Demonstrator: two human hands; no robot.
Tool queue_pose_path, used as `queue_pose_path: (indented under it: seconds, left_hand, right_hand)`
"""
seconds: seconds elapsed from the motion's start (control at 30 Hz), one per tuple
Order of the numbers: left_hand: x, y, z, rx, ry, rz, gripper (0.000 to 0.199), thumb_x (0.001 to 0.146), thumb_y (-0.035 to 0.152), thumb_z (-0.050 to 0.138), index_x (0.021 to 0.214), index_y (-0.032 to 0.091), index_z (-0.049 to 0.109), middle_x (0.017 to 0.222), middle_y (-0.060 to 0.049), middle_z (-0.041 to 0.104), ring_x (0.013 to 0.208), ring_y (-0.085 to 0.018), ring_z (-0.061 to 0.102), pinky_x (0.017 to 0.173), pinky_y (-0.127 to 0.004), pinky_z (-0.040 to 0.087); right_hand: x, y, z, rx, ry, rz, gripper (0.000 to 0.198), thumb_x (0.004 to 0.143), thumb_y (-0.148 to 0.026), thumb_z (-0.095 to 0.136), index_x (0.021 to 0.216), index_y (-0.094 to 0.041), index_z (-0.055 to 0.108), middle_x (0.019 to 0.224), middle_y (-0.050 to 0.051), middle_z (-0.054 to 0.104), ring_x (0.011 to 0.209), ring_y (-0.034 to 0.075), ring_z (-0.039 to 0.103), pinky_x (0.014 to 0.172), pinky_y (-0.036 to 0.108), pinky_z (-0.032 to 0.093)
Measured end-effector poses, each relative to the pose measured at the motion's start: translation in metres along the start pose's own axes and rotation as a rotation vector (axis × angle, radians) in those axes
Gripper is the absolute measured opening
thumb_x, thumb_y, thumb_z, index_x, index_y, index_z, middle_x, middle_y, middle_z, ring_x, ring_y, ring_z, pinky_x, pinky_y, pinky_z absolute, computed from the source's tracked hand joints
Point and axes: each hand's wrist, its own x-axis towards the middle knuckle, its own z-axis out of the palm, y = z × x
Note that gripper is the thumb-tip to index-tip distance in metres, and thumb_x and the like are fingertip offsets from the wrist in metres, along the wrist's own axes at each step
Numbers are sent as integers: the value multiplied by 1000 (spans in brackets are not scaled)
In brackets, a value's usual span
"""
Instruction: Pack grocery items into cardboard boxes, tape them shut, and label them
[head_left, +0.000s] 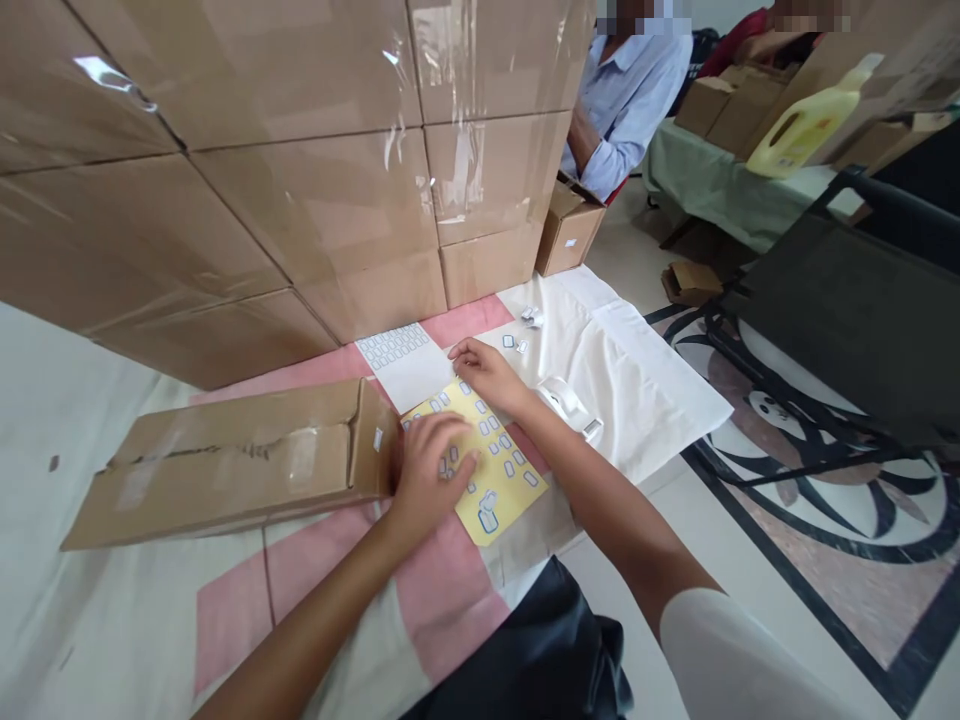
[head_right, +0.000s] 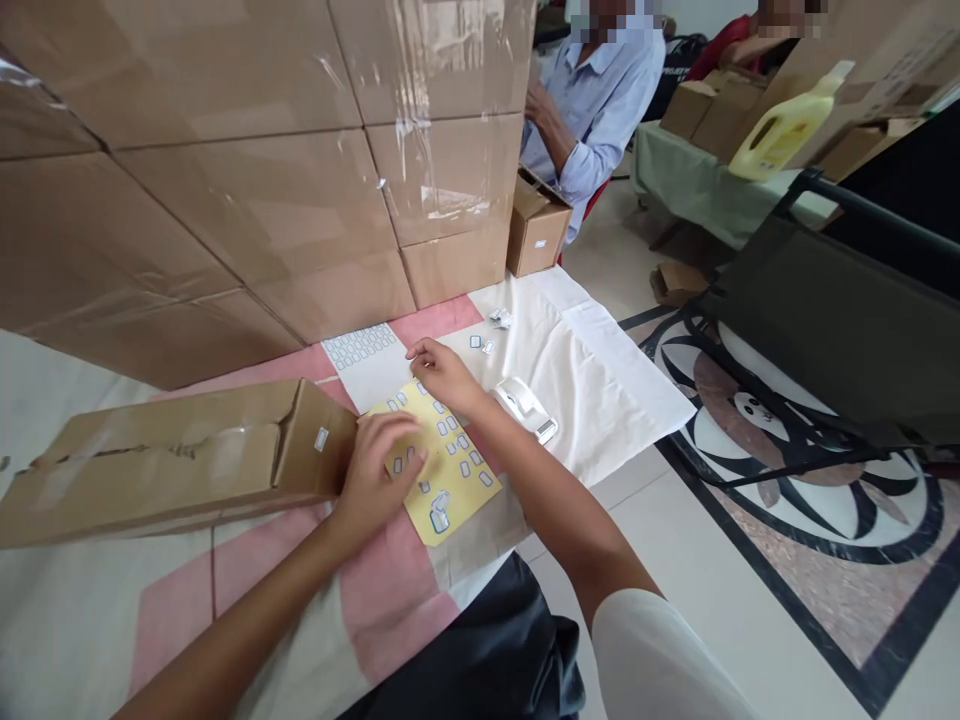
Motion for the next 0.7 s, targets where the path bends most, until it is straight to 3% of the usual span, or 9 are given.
queue_pose_path:
  seconds: [0.1, 0.2, 0.4, 0.7]
  left_hand:
    - [26, -4, 19, 13, 335, -300, 34, 87, 28, 70, 118, 25, 55, 124, -8, 58, 122, -26, 54, 107, -46, 44]
    - [44, -11, 37, 47, 456, -449, 37, 84, 28, 74, 116, 24, 57, 127, -9, 56, 126, -30, 51, 110, -52, 40]
    - [43, -22, 41, -25, 465, -380, 8, 87, 27, 71, 94, 21, 70, 119, -8, 62, 119, -27, 55, 109, -47, 41]
    - [43, -27, 35, -117, 565, -283, 6, 89, 22, 68, 84, 22, 71, 102, -5, 62, 102, -21, 62, 99, -41, 47]
  right_hand:
    - [-2, -4, 1, 31, -22, -27, 15, 81, -23, 55, 95, -19, 56, 80, -2, 59, 72, 12, 54, 68, 26, 43]
    - [-5, -8, 2, 75, -49, -24, 17, 82, -26, 57, 98, -20, 55, 82, -2, 57, 72, 13, 55, 65, 26, 43]
    - [-8, -5, 7, 51, -65, -177, 16, 89, -28, 60, 103, -22, 57, 88, 0, 59, 77, 13, 57, 67, 26, 45]
    - [-13, -7, 11, 19, -57, -296, 13, 94, -31, 64, 104, -25, 60, 93, 1, 62, 88, 15, 62, 80, 30, 49]
